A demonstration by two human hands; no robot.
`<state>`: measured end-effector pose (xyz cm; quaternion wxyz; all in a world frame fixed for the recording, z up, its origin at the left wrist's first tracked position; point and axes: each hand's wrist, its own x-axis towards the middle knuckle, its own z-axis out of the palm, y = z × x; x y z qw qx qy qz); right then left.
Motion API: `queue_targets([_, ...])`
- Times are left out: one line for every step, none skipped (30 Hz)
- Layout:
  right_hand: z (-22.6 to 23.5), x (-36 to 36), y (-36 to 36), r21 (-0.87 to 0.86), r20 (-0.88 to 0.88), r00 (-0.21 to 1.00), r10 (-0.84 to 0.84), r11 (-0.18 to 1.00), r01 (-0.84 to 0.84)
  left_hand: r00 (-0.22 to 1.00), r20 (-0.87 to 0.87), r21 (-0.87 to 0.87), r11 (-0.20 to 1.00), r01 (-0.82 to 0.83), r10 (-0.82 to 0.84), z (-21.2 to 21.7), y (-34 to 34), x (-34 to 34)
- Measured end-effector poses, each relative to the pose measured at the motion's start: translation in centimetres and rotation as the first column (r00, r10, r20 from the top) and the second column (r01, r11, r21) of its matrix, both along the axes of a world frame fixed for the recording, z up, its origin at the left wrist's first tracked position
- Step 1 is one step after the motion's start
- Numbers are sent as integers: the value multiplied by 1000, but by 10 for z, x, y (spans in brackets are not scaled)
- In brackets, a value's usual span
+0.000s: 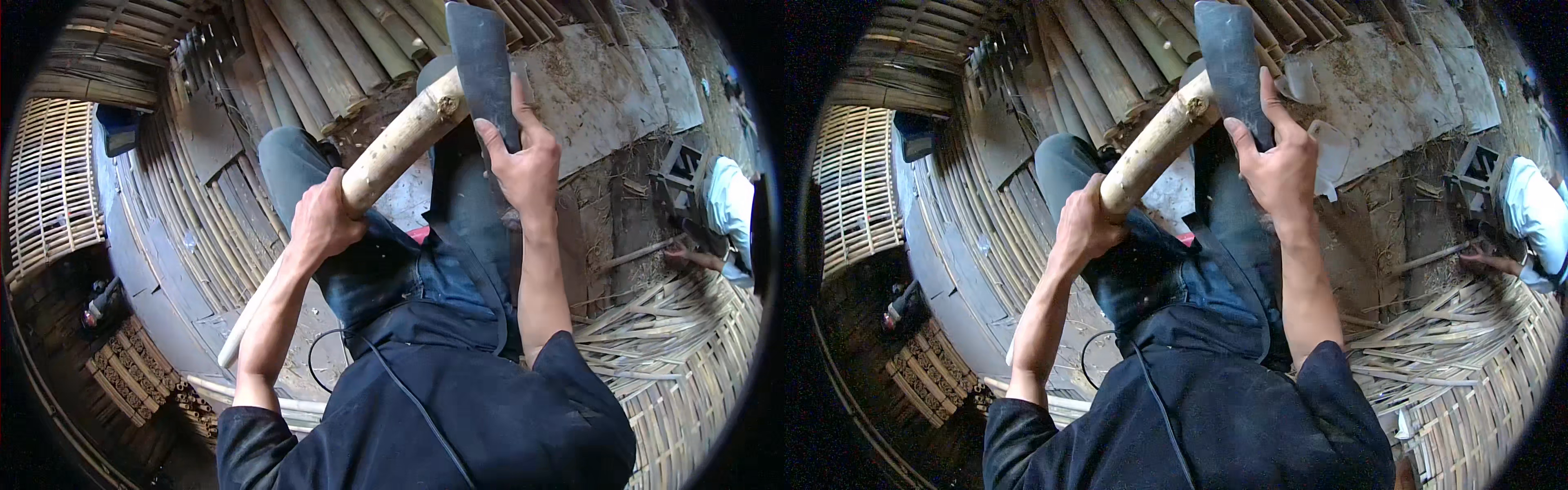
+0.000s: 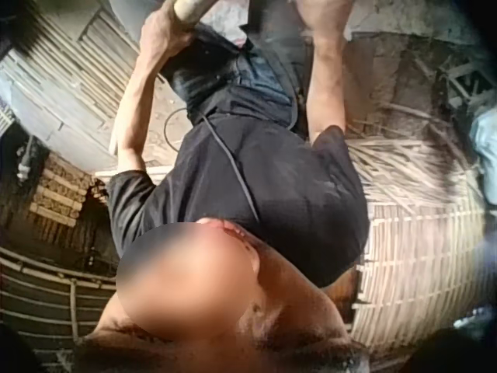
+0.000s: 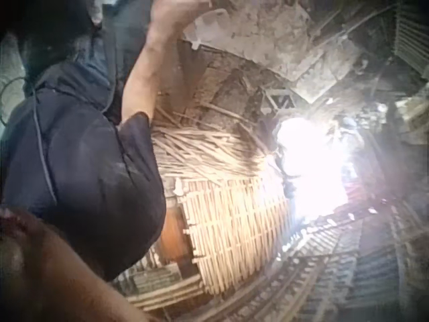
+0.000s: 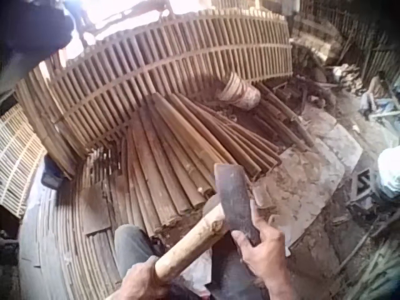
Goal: Shaving and smoothing a wooden pole using a large cleaver and a curved blade.
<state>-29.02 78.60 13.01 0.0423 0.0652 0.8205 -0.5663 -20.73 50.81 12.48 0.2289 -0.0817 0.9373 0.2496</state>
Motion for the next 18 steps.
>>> queue_targets([-3, 10, -4, 4, 6, 1000, 1, 1000, -1, 1000, 6, 4, 1000, -1, 1, 0, 0, 7])
queue_targets([-5, 16, -12, 96, -126, 987, 97, 992, -85, 1000, 15, -3, 1000, -18, 18, -1, -3, 8])
queue_targets([-13, 17, -15, 204, -249, 948, 196, 968, -147, 999, 18, -4, 1000, -27, 28, -3, -4, 5])
queue_targets([-31, 14, -13, 112, -264, 930, 255, 966, -233, 1000, -6, 3, 1000, -10, 10, -2, -4, 5])
queue_targets([-28, 14, -15, 110, -258, 932, 255, 966, -234, 1000, 1, 4, 1000, -10, 10, -1, -5, 7])
queue_targets([-24, 10, -16, 22, -249, 952, 177, 984, -177, 1000, -15, 2, 1000, 0, 0, -1, -6, 8])
queue_targets([-18, 7, -17, -65, -232, 968, 99, 991, -118, 999, -31, 0, 1000, 9, -9, 0, -6, 7])
queue_targets([-2, 0, -11, -36, -66, 996, 63, 997, -65, 1000, -12, -35, 999, -5, 5, -1, -1, 3])
queue_targets([-8, -2, -9, 20, -152, 986, 62, 998, -60, 1000, -8, -34, 999, -9, 9, 0, 0, 6])
queue_targets([-11, 8, -12, 66, -144, 982, 125, 991, -116, 1000, 21, -66, 998, 1, 0, 1, 1, 9])
queue_targets([-15, 16, -14, 115, -142, 973, 179, 980, -164, 999, 42, -96, 995, 20, -16, 1, 2, 7])
queue_targets([-19, 12, -13, 283, -334, 908, 252, 946, -159, 1000, 0, -66, 998, 17, -17, 2, -1, 12])
queue_targets([-20, 8, -9, 286, -340, 907, 249, 946, -153, 1000, -7, -64, 998, 21, -21, 0, -1, 8])
queue_targets([-13, 5, -9, 137, -246, 955, 164, 982, -133, 1000, -19, -54, 998, 13, -14, -2, -2, 10])
queue_targets([-11, 2, -9, -12, -135, 987, 90, 996, -93, 999, -31, -44, 999, 5, -6, -2, -3, 11])
queue_targets([-21, -4, -2, 22, -159, 987, 35, 999, -32, 1000, -27, -45, 999, 4, -6, -5, -2, 9])
queue_targets([4, -7, -3, 41, 8, 1000, -17, 999, 17, 999, -29, -79, 997, 18, -21, -4, 4, 5])
queue_targets([-5, -1, -4, 54, -87, 995, 57, 997, -52, 999, -30, -113, 993, 33, -37, -4, 8, 5])
